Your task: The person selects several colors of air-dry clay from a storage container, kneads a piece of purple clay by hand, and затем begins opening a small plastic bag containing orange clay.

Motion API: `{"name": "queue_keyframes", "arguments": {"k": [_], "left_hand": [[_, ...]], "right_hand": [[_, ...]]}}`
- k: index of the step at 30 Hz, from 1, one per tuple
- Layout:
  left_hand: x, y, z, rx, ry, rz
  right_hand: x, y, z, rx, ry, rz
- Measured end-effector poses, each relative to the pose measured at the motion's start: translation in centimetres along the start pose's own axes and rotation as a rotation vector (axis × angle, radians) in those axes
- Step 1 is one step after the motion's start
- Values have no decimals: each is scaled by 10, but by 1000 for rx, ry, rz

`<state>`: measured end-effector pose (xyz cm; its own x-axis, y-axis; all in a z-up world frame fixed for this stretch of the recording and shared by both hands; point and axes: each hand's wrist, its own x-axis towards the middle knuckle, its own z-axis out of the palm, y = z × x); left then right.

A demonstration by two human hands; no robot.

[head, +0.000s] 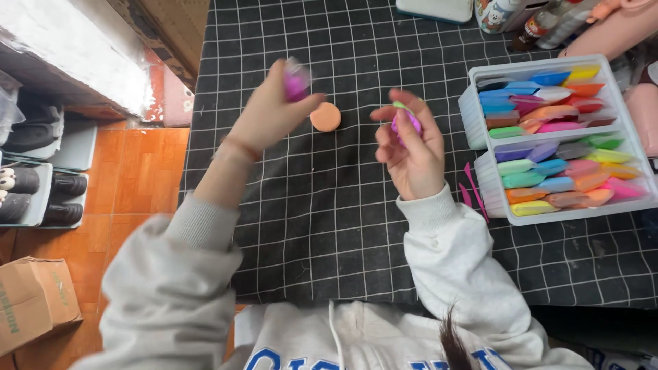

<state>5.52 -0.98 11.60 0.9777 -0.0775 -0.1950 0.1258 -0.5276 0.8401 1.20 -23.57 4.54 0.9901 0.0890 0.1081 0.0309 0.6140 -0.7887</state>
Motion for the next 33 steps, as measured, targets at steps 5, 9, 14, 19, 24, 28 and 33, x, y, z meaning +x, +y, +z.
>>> {"name": "queue_keyframes", "arguments": {"k": [5, 9, 14, 19, 24, 28, 33], "left_hand": [[93, 13, 70, 39, -206, 77], [166, 20, 161, -44, -272, 173], [180, 31, 204, 41, -189, 158], [146, 17, 182, 152, -59, 194], [27, 21, 109, -389, -91, 431], [1, -30, 92, -382, -28, 585], [-20, -61, 74, -316, 189, 664]], "right_hand": [[4, -2, -12, 50, 16, -65], [12, -9, -16, 67, 270, 42], [18, 4, -48, 165, 159, 29], [23, 1, -55, 149, 207, 25], [31, 12, -37, 257, 241, 56], [22, 23, -4, 16, 129, 62], [22, 57, 5, -387, -6, -30]]}}
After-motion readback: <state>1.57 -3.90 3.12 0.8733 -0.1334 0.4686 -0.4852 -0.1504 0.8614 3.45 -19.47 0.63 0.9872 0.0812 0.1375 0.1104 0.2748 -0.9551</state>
